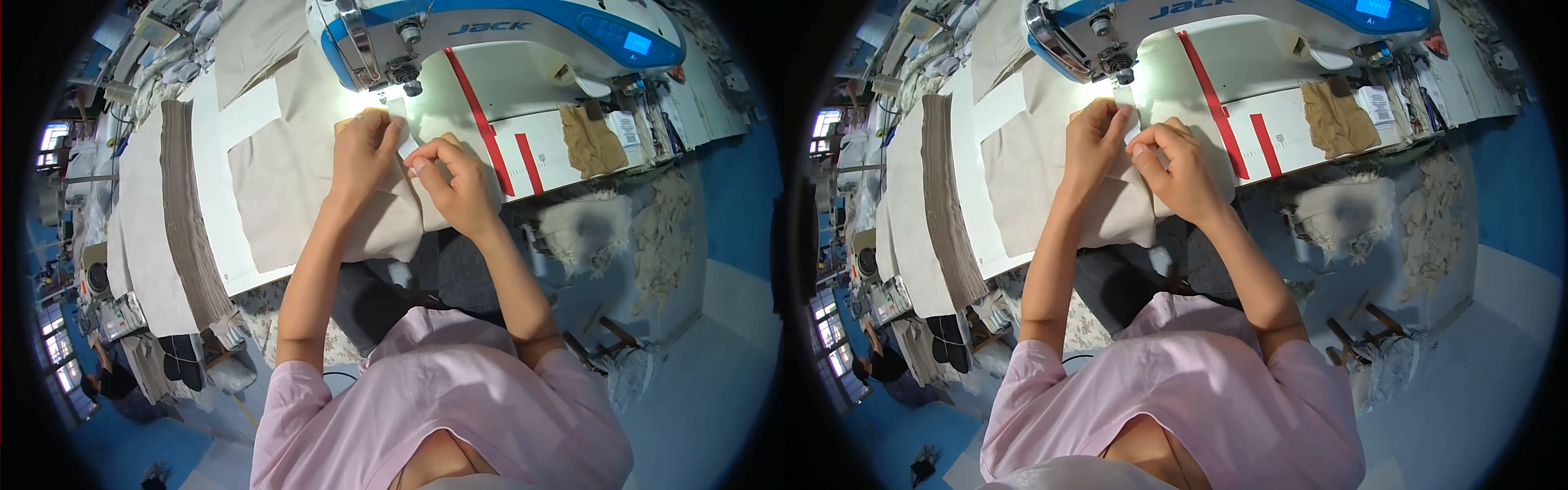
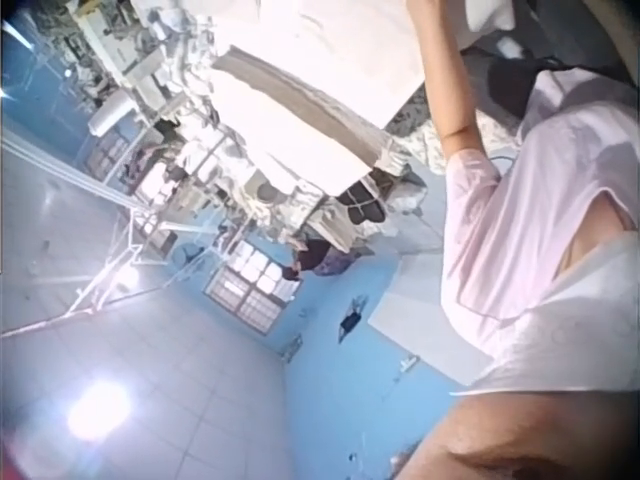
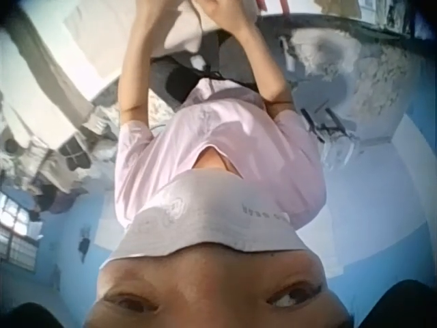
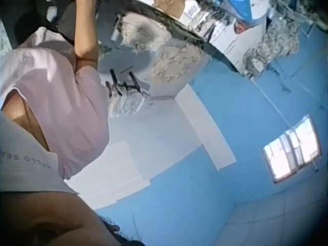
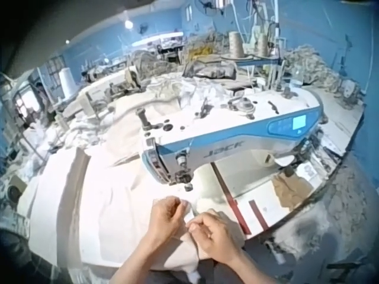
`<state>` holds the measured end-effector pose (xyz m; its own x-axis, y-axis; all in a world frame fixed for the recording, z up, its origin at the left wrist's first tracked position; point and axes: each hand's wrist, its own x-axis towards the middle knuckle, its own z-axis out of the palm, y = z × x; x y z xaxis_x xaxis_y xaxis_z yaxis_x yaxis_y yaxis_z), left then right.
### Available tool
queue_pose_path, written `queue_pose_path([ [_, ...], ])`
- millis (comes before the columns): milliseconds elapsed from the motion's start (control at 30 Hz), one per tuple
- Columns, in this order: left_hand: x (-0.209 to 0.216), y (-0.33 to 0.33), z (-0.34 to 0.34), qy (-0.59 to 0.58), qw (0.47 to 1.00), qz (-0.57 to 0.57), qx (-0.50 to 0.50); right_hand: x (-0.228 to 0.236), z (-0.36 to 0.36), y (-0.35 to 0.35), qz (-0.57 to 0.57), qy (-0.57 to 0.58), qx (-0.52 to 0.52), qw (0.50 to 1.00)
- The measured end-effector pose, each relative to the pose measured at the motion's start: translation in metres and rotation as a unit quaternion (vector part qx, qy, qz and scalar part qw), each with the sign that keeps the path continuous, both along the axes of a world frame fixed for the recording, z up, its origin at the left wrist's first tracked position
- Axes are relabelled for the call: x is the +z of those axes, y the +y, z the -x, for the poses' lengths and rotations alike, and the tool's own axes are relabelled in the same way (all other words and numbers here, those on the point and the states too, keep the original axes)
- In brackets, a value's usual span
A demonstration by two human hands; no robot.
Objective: Operating an industrial sewing machine to stitch together pieces of light beige fabric.
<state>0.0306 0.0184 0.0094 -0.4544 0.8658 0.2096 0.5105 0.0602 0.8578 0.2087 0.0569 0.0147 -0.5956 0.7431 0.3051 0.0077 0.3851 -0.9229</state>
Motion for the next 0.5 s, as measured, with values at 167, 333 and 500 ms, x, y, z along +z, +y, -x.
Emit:
queue_pose_path([
  [167, -0.005, -0.01, 0.016, 0.061, 0.998, -0.007, 0.006, -0.011, 0.001, -0.008, -0.102, -0.06, -0.025, 0.993],
  [333, -0.006, -0.008, 0.014, 0.051, 0.998, 0.023, 0.022, -0.015, -0.004, 0.002, -0.127, -0.104, 0.003, 0.986],
  [500, -0.005, -0.007, 0.012, 0.068, 0.997, -0.017, 0.032, -0.013, 0.003, -0.002, -0.123, -0.091, -0.013, 0.988],
])
